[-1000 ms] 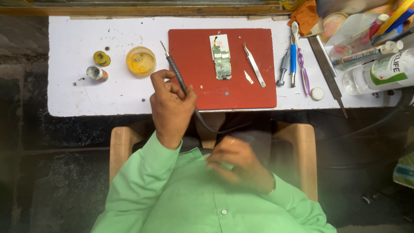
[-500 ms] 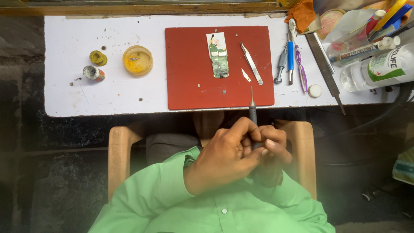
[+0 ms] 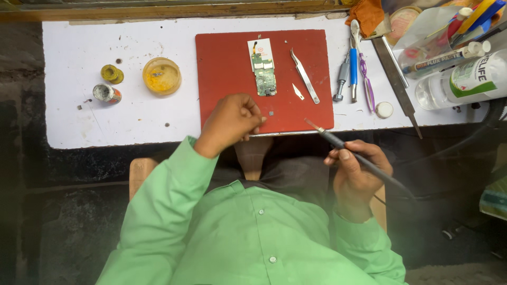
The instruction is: The person cleans a small electronic component with a toothbrush and liquid, then uses tweezers to place a tiny part onto the component. They apply flux and solder the part with a soldering iron, then clean the area again with the toothbrush and a blue tool.
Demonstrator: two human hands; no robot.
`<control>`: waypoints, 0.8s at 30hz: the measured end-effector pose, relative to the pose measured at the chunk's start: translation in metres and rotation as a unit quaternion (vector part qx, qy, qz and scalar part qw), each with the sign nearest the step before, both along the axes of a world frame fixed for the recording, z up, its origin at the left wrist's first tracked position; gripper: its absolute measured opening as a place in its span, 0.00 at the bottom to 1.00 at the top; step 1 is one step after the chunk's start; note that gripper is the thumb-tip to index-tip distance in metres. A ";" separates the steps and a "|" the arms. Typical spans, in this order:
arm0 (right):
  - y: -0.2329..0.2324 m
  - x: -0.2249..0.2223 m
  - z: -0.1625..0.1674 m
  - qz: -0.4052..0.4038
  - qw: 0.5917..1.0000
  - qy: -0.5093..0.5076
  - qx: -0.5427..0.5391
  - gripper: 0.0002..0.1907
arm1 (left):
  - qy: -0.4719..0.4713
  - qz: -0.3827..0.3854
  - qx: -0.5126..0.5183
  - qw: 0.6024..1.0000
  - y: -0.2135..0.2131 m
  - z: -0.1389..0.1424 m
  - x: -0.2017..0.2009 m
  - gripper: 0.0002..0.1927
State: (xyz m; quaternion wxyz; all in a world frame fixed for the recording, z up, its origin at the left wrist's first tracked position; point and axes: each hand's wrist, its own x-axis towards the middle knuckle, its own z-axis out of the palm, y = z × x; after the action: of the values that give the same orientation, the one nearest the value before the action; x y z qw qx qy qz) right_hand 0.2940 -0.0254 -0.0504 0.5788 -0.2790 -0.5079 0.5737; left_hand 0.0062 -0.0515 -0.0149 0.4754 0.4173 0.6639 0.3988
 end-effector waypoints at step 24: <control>0.026 -0.021 -0.034 0.057 0.953 0.131 -0.268 0.15 | 0.029 -0.026 -0.072 0.997 0.020 0.007 -0.001 0.13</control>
State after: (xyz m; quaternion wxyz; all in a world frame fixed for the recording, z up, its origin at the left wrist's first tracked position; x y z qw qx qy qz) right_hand 0.2732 0.0003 -0.0847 0.5106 -0.3166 -0.2706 0.7522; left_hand 0.0057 -0.0312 -0.0076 0.4951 0.4100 0.6936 0.3250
